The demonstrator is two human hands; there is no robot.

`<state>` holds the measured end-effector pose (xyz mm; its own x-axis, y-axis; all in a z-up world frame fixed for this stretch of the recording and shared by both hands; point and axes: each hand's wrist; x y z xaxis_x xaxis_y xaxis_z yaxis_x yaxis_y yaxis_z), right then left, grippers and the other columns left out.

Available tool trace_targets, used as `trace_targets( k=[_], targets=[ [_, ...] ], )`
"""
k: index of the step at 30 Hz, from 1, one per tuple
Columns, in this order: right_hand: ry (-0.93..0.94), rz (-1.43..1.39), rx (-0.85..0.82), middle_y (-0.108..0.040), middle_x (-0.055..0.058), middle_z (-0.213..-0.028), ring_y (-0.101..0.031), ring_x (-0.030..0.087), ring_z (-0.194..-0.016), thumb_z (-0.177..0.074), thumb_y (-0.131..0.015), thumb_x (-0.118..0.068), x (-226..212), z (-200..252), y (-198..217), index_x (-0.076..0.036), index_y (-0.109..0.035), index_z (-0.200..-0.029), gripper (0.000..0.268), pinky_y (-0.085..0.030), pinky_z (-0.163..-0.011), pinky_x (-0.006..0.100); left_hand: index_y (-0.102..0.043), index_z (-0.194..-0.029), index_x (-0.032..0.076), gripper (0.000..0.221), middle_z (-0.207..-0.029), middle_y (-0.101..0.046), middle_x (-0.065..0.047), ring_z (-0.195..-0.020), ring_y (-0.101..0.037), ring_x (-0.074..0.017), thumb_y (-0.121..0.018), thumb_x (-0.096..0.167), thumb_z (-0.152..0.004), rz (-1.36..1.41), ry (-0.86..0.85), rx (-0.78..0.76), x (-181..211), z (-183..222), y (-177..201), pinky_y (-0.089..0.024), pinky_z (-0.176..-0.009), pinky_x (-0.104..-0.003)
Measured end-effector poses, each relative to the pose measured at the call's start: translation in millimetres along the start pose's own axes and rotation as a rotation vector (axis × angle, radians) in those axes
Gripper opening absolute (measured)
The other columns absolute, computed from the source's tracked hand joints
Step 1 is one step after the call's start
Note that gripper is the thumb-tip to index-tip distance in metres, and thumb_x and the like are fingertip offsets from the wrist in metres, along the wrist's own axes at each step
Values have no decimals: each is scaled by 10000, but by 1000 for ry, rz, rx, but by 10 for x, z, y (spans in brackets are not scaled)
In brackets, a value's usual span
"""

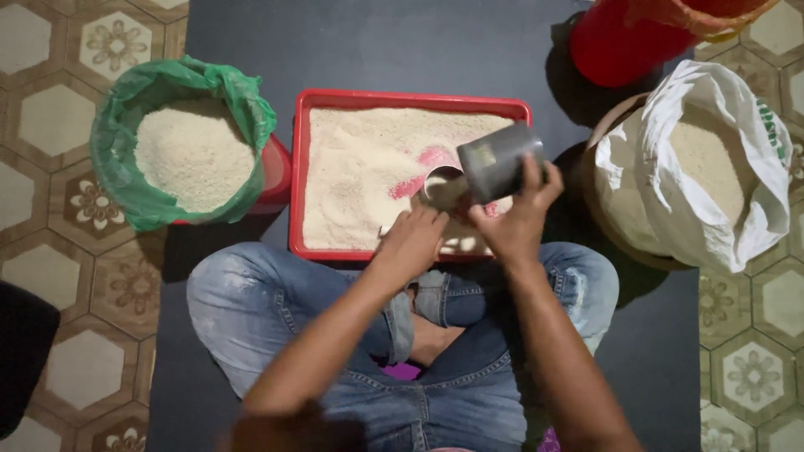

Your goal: Transferring rice from a central tray into multiple surrounding bags and buckets using various small cups as scoops.

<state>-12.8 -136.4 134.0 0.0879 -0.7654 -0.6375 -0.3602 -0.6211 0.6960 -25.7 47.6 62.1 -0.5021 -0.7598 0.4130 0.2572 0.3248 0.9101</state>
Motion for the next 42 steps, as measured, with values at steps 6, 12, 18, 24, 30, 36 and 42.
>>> trace_targets(
  k=[6,12,18,24,30,36,42],
  targets=[
    [-454,-31,-234,-325,335,-1412,-371,544,-1387,-808,-676,-220,946,-165,6,-61,-307,-1577,868,-410,-1160,544,-656,-1292,67,466,-1021,-672,-178,-959,-674,-418,-721,284,-885,38,92,-304,-338,423,269,-533,-799,-547],
    [-959,-40,-643,-593,371,-1291,-615,520,-1166,-810,-570,-321,549,-417,-26,-23,-593,-1398,659,-598,-784,588,-628,-1321,7,504,-1069,-671,-231,-1011,-678,-464,-691,278,-900,171,322,-321,-504,373,153,-548,-827,-581],
    [-588,410,-804,-754,228,-1070,-689,398,-1113,-842,-442,-350,1712,-450,-337,-60,-779,-1108,518,-530,-938,540,-682,-1257,51,373,-1069,-615,-166,-1081,-602,-381,-718,172,-906,89,231,-158,-506,261,-7,-520,-902,-515],
    [-577,427,-768,-689,275,-1247,-603,454,-1233,-831,-551,-491,1278,-874,-349,-68,-703,-1290,642,-492,-995,561,-693,-1200,82,358,-1060,-597,-133,-1075,-586,-344,-755,208,-871,74,254,-201,-548,264,-184,-519,-889,-500],
    [-773,133,-425,-689,265,-1053,-734,414,-805,-804,-662,-405,2225,-1366,-1146,60,-681,-1203,613,-637,-596,482,-683,-1188,79,335,-1049,-597,-143,-1081,-591,-358,-724,237,-896,100,281,-225,-539,272,-118,-523,-894,-515],
    [-867,295,-565,-470,389,-1399,-561,474,-1226,-823,-450,-126,1502,-1537,-1492,166,-294,-1492,747,-522,-1001,504,-678,-1197,89,339,-1076,-614,-130,-1099,-599,-340,-711,262,-908,115,297,-247,-511,237,39,-526,-907,-503],
    [-932,292,-528,-298,243,-1532,-388,463,-1422,-816,-603,-352,862,-1555,-2032,-1,-270,-1540,870,-335,-1199,494,-670,-1220,65,377,-1110,-620,-151,-1116,-585,-350,-705,262,-900,152,315,-268,-520,175,-123,-503,-929,-500]
  ],
)
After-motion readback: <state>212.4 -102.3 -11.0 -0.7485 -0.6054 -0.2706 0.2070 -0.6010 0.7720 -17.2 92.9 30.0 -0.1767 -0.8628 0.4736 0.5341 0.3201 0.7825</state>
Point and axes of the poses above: each hand's wrist, its own z-axis away from the middle knuckle, its own y-axis out of the back of the hand, x = y × z
